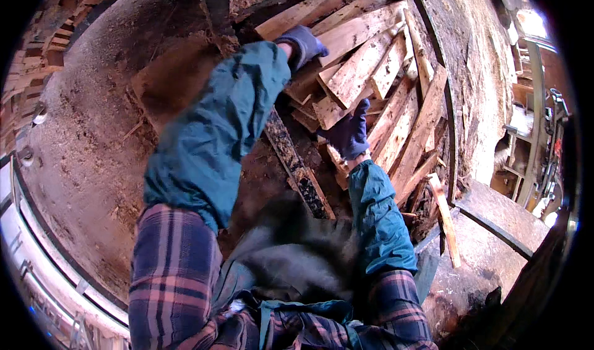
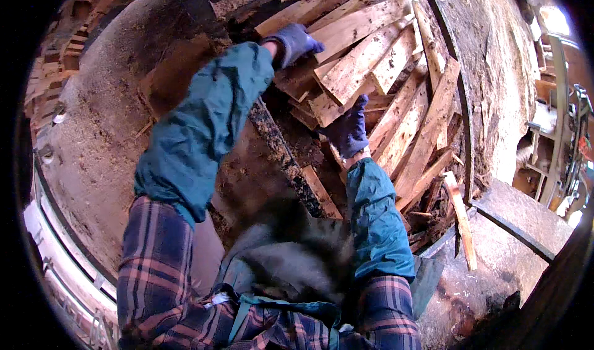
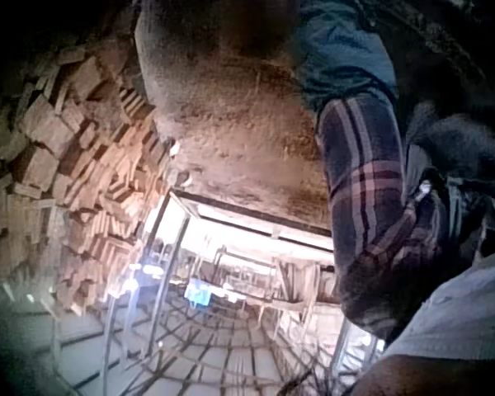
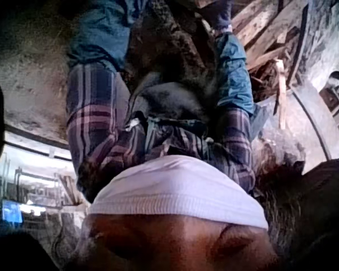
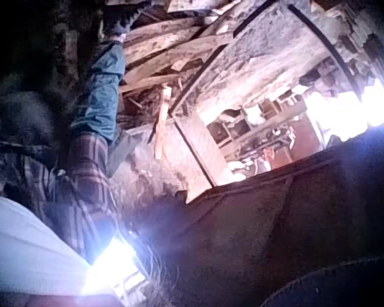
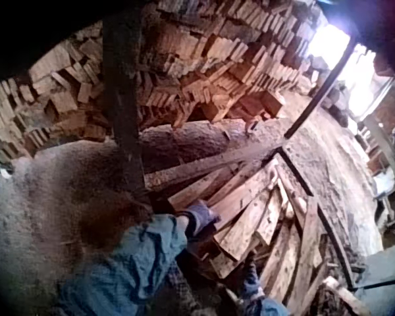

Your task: The person picks up wooden planks from a pile and stacks them onto a metal rack. They repeatedly lift planks, align them, and place them in a growing stack, occasionally adjusting the alignment of the wood.

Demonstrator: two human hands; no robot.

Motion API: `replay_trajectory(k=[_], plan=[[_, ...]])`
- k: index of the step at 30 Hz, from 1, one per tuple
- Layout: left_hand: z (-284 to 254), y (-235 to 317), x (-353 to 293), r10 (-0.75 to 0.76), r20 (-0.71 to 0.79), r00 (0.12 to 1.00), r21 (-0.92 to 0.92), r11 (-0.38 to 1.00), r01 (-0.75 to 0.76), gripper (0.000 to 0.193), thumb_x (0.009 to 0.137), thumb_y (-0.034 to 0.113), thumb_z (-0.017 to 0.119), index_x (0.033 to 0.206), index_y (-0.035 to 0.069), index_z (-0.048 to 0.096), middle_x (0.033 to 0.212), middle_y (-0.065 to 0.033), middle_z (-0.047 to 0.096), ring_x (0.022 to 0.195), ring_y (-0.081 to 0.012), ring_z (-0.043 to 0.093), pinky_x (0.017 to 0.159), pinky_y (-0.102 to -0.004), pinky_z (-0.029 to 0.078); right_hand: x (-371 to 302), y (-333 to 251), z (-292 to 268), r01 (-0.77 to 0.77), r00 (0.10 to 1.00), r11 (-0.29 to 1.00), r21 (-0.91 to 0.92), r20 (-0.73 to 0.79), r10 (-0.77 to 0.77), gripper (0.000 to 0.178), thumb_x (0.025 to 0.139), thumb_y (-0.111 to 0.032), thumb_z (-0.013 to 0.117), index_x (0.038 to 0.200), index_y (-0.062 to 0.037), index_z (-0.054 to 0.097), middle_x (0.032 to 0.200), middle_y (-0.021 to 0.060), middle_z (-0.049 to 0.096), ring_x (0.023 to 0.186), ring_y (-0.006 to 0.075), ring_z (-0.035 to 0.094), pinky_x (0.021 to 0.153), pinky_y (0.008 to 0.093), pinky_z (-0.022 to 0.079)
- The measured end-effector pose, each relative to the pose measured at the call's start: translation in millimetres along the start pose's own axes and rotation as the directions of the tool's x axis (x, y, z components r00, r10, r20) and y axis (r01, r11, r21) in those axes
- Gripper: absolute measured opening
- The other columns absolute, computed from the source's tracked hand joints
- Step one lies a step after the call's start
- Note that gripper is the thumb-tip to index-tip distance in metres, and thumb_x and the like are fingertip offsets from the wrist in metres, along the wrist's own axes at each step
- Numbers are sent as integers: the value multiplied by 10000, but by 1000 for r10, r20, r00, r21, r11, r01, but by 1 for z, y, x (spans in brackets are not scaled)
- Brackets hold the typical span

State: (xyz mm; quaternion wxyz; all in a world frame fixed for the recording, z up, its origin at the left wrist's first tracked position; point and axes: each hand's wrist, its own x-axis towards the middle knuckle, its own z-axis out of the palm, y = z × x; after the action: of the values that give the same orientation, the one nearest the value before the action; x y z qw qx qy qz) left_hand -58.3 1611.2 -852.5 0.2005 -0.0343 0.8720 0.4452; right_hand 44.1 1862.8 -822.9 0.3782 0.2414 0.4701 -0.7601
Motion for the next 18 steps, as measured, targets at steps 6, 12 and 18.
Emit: replay_trajectory(k=[6, 12, 18], plan=[[13, -46, -10, -263, 139, 955, 86, 964, 253, 960, 820, 713, 567, 1432, -9, 404, 1431, -215, 477, 1323, -338, 466, 1092, -396, 365, 3, -9, 19, -37, 971, 998, 52, -233, 48, 1165, 711, -823, 591, 1550, -123, 187, 1590, 102, 256, 1449, 393, 224, 1095, 724, 32], [31, -42, -4, -308, 1, 951, -50, 950, 307, 982, 844, 745, 484, 1447, -22, 377, 1472, -236, 424, 1371, -360, 406, 1122, -388, 323, 17, -10, 19, -58, 998, 997, 43, 9, 58, 961, 765, -730, 638, 1465, -140, 344, 1455, 52, 436, 1304, 331, 401, 1139, 527, 229], [67, 6, -43, -125, 72, 990, -310, 940, 141, 902, 875, 697, 510, 1359, -63, 462, 1378, -260, 512, 1291, -345, 491, 1052, -388, 391, -38, -61, -11, -200, 975, 978, -56, -113, 193, 842, 806, -671, 643, 1438, -152, 443, 1446, 61, 496, 1341, 338, 424, 1109, 629, 208]])
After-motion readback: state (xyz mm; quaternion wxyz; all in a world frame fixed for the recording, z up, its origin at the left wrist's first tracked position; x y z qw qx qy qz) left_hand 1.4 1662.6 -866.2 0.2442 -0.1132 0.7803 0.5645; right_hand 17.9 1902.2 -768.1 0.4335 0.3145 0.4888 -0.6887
